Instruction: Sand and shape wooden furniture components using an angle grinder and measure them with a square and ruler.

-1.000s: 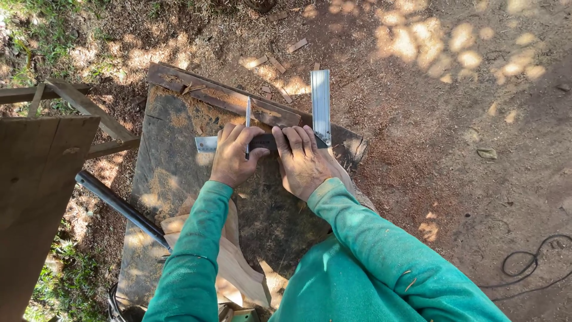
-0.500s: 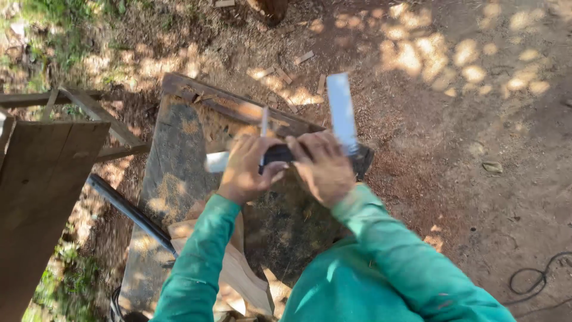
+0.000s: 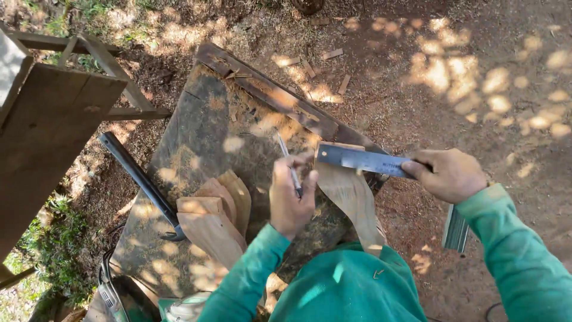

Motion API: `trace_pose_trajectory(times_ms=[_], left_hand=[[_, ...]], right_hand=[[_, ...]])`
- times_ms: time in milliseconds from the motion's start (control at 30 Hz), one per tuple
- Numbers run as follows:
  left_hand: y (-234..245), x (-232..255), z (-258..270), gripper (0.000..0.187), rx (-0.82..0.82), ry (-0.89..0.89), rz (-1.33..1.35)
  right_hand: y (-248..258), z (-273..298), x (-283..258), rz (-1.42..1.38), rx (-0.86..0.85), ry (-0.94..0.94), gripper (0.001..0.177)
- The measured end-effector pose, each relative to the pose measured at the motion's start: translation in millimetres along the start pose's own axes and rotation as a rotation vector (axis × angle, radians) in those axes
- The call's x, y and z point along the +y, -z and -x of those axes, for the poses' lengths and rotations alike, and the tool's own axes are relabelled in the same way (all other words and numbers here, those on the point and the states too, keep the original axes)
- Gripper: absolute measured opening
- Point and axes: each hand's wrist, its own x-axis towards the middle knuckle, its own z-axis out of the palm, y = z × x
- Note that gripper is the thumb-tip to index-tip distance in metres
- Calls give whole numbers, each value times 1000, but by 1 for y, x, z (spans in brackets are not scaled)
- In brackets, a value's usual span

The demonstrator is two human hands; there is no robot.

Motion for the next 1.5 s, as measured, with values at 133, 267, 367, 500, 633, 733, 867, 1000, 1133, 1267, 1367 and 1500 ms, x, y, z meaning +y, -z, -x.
trace_pose_trajectory(times_ms=[133,267,367,500,633,733,867,1000,1133,1267,1367,1500], left_hand=[[-13,-6,18,29,-70,159,136],[-18,-12,20,29,-60,152,167],[-19,-12,21,29,-49,175,95],[-16,-6,15,20,-116,229,99],[-16,-12,15,22,-98,213,89],[-17,-19,18,22,-103,223,116],[-18,-26,21,23,-98,232,126],[-16,-23,20,19,-113,238,128],[-16,-20,20,19,-108,265,155],[-14,-18,19,18,-124,271,157],[-15,-19,20,18,-130,277,152],[-13,-19,19,18,-133,273,150]], right_hand=[[-5,-14,-3,-146,-254,-24,36],[-6,-23,-3,-142,-358,-54,37],[-12,-28,6,-139,-367,-25,38],[-26,-33,23,-243,-336,-11,36],[-31,-36,29,-264,-354,0,38],[-31,-37,30,-313,-371,-7,36],[-32,-39,31,-370,-361,0,35],[-32,-38,30,-389,-358,-4,37],[-27,-35,24,-377,-342,-17,36],[-27,-35,24,-381,-336,-24,37],[-24,-33,23,-406,-342,-20,36],[-24,-33,21,-394,-346,-23,36]])
